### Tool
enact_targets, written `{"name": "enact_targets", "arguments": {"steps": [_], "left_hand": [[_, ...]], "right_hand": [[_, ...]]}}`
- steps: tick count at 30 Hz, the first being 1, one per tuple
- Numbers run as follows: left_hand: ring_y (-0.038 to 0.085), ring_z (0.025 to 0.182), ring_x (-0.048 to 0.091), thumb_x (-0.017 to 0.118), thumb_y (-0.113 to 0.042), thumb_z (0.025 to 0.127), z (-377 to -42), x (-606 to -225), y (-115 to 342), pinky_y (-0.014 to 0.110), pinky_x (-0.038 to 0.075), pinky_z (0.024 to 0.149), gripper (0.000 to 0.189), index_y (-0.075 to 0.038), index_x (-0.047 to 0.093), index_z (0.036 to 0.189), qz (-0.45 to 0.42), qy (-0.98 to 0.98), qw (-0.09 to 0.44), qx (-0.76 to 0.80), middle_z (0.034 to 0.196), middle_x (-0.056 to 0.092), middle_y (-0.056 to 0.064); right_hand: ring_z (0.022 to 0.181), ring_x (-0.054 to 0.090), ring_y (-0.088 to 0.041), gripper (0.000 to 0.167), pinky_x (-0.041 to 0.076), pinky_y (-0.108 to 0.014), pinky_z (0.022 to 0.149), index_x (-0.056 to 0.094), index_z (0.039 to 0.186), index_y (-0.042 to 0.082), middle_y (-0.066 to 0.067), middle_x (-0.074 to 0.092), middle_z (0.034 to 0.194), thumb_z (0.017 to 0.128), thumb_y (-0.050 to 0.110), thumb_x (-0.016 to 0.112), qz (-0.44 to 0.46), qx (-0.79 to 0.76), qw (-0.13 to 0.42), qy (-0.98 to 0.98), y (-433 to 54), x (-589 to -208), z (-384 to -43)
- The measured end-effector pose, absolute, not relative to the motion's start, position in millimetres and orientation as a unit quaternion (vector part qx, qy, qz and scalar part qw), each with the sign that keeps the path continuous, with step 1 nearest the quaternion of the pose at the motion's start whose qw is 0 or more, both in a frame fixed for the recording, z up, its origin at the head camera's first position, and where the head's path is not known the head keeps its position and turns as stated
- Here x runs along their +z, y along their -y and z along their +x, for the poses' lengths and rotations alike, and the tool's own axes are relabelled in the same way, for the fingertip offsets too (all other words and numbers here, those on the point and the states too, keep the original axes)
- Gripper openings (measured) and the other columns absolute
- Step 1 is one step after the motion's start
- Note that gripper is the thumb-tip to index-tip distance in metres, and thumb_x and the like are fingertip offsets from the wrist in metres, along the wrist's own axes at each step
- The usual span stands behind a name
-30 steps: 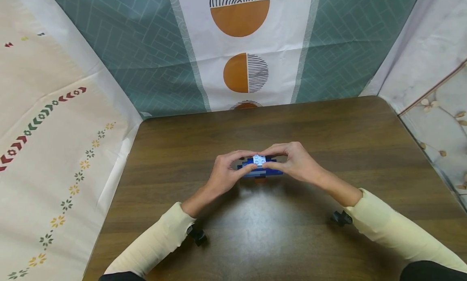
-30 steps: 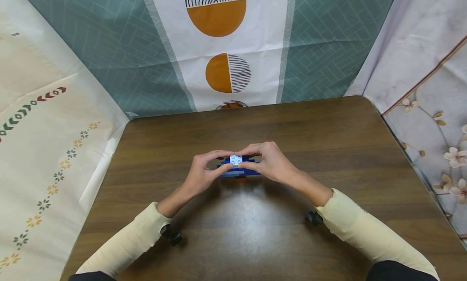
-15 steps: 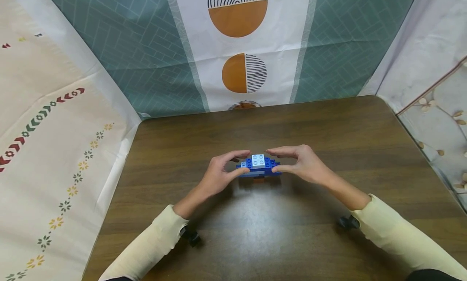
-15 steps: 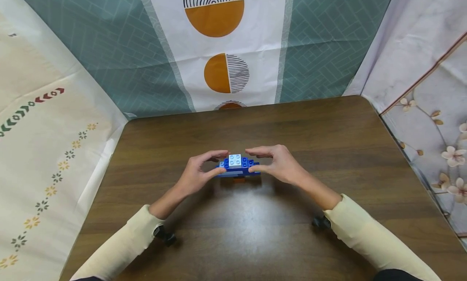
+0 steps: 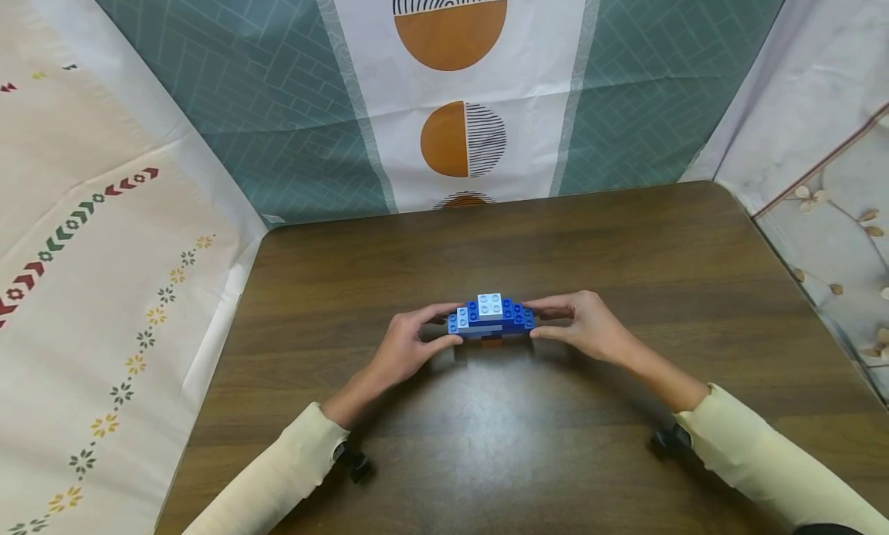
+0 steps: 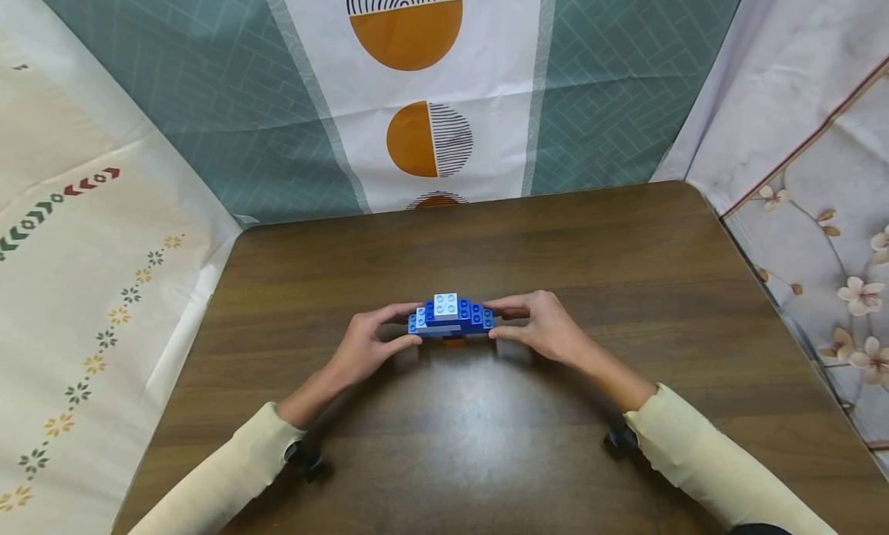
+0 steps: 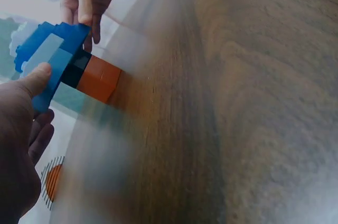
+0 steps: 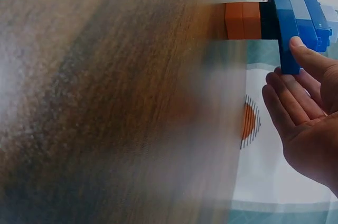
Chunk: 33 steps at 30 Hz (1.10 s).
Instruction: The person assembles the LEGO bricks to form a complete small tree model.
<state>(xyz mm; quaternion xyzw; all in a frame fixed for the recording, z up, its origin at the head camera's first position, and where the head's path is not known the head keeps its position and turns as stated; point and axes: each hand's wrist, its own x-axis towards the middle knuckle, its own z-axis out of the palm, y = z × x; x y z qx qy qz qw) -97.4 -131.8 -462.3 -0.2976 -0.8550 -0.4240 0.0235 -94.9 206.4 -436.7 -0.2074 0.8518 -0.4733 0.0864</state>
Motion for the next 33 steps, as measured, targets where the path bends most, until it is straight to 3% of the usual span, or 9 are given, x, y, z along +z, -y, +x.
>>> {"name": "enact_targets", "arguments": {"steps": [10, 21, 27, 33], "left_hand": [[0.02, 0.115, 0.073, 0.081, -0.019, 0.097, -98, -467, 135, 0.042, 0.059, 0.097, 0.042, -0.01, 0.07, 0.137, -0.295, 0.845, 0.023, -0.445, 0.131, 0.074, 0.008], [0.021, 0.123, 0.07, 0.069, -0.026, 0.106, -110, -463, 130, 0.038, 0.056, 0.1, 0.045, -0.013, 0.064, 0.148, -0.228, 0.863, -0.004, -0.451, 0.141, 0.068, 0.008], [0.022, 0.124, 0.069, 0.068, -0.031, 0.106, -120, -464, 123, 0.04, 0.054, 0.104, 0.042, -0.015, 0.067, 0.146, -0.173, 0.879, -0.014, -0.444, 0.14, 0.069, 0.007], [0.022, 0.119, 0.071, 0.069, -0.032, 0.105, -131, -469, 118, 0.043, 0.055, 0.104, 0.038, -0.013, 0.072, 0.138, -0.143, 0.884, -0.003, -0.445, 0.131, 0.074, 0.007]], "right_hand": [[0.115, 0.074, -0.03, 0.042, 0.058, -0.049, 0.097, 0.075, 0.132, 0.005, -0.015, 0.074, 0.13, 0.092, 0.012, 0.085, -0.208, -0.482, 0.082, -0.847, -207, -438, -96], [0.116, 0.073, -0.031, 0.039, 0.06, -0.044, 0.095, 0.072, 0.137, 0.007, -0.013, 0.073, 0.131, 0.101, 0.02, 0.077, -0.162, -0.474, 0.101, -0.86, -202, -435, -114], [0.111, 0.075, -0.033, 0.041, 0.055, -0.052, 0.102, 0.069, 0.141, 0.004, -0.021, 0.07, 0.135, 0.104, 0.023, 0.072, -0.11, -0.481, 0.137, -0.859, -197, -437, -129], [0.113, 0.074, -0.035, 0.041, 0.057, -0.043, 0.097, 0.067, 0.14, -0.001, -0.025, 0.069, 0.133, 0.105, 0.019, 0.07, -0.07, -0.504, 0.156, -0.847, -191, -441, -141]]}}
